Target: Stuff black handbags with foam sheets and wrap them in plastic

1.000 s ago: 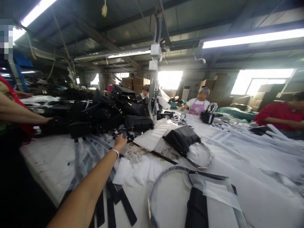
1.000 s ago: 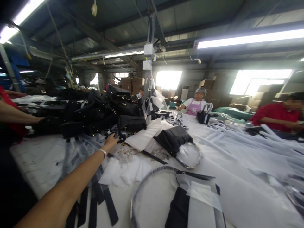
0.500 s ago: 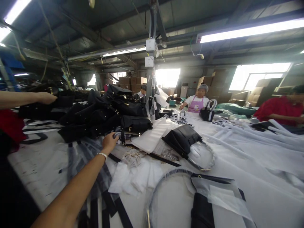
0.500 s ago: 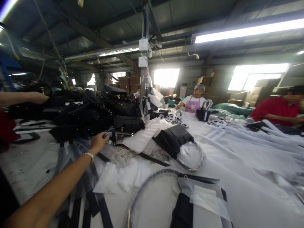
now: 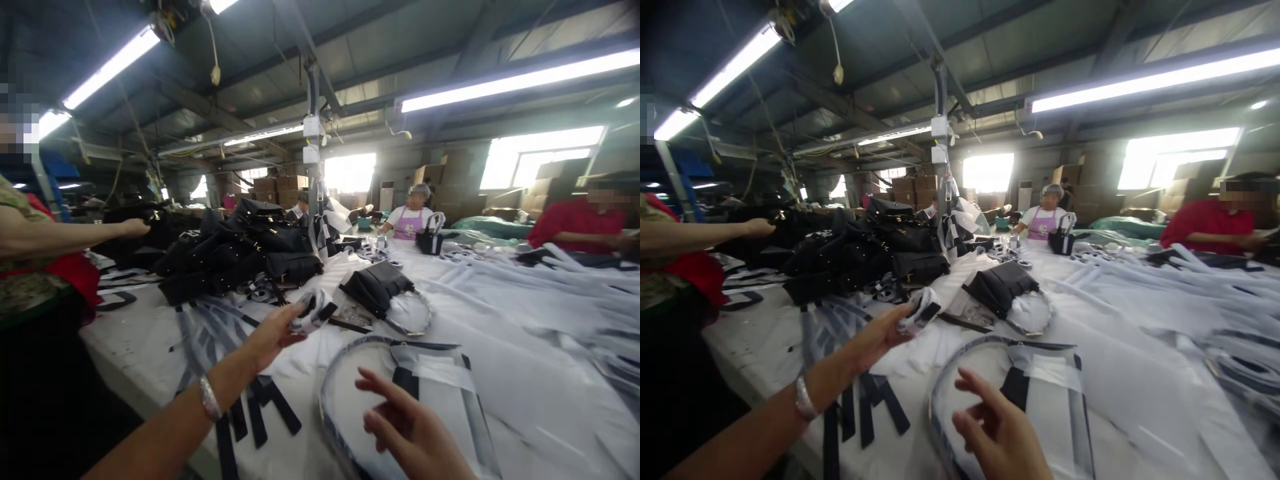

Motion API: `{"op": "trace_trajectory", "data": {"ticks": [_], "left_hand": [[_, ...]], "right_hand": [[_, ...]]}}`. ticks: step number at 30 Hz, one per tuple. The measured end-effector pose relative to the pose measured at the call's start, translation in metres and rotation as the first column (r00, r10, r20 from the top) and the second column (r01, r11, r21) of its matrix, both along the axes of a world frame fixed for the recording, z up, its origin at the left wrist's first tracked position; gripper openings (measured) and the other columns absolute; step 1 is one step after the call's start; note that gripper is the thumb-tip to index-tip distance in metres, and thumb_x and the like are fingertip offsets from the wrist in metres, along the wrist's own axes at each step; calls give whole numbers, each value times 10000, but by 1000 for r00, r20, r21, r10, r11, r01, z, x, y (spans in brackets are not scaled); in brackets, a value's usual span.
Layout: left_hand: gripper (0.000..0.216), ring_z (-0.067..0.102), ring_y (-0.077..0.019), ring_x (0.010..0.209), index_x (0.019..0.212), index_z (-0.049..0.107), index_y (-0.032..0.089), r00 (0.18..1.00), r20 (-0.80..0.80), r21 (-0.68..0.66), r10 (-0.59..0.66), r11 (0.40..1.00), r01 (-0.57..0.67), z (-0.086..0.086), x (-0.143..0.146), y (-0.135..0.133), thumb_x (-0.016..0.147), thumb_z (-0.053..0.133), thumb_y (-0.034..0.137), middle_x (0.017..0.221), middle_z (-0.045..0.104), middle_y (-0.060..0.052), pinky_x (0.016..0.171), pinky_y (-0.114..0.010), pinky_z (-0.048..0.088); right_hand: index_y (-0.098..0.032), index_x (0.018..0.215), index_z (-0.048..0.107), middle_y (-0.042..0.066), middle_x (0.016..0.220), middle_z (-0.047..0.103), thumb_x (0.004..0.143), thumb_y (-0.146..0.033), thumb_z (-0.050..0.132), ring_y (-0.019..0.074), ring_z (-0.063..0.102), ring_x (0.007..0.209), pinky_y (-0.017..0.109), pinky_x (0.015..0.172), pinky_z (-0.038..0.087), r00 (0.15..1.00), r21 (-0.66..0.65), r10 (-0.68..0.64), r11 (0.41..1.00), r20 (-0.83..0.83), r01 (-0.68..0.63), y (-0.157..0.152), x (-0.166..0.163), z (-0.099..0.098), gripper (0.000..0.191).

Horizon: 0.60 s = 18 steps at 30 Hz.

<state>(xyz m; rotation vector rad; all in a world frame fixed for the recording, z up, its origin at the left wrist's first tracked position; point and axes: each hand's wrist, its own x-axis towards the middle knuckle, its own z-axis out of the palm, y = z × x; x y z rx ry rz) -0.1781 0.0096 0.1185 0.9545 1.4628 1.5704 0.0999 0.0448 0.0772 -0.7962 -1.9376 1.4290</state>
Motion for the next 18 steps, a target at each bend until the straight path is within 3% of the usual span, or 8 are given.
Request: {"op": "trace_trajectory", "data": {"ticks": [2,4,7,9,11,13,18], "left_hand": [[446,675,-200,960,1125,639,181,993,23,8,-120,993,120,-9,55,-8,879,605,551,1119,686,-80,743,-280,574],[490,682,-210,954,1125,625,162,975,15,-5,-222,975,222,-17,99,-17,902,537,590,1083,695,-95,755,-300,572],[544,687,-230,934,1111,637,149,943,-74,-45,-326,945,323,-21,129,-22,910,488,632,1027,706,-104,741,-320,568],[518,664,-244,991,1090,656,150,928,-187,-80,-322,947,312,-22,122,-15,913,505,613,1053,699,-106,782,-329,557],[417,606,-242,1102,1107,650,166,914,-321,-121,-248,968,220,-26,100,-3,933,540,529,1158,660,-99,890,-347,520],[336,584,-248,1134,1167,612,167,880,-430,-205,-204,971,125,-36,73,8,946,581,418,1255,601,-98,940,-441,500],[321,627,-235,1046,1195,599,163,815,-482,-518,-321,855,30,-80,43,14,933,627,346,1217,613,-84,885,-443,540]], "right_hand": [[-237,1284,622,93,1088,698,734,-625,706,144,586,620,290,590,524,990,-103,-25,995,-137,11,-4,-11,10,677],[-197,1135,687,34,835,664,776,-597,702,118,501,596,247,561,445,967,-164,-79,986,-243,39,-11,-8,16,537],[-164,863,713,-22,641,519,830,-567,680,98,405,589,215,535,350,932,-258,-130,965,-338,41,-19,16,18,406],[-153,777,701,-22,637,506,809,-566,709,86,380,586,202,525,330,914,-343,-208,936,-348,82,-18,35,17,414],[-148,758,700,-20,642,512,760,-562,762,76,377,582,181,510,323,899,-430,-311,889,-310,159,-13,50,17,419],[-148,781,704,-23,650,514,710,-549,810,65,384,576,158,491,317,898,-503,-357,843,-257,191,-4,57,16,421],[-145,774,665,-39,655,503,698,-549,819,39,402,530,123,435,294,963,-600,-228,794,-140,100,17,43,1,440]]}}
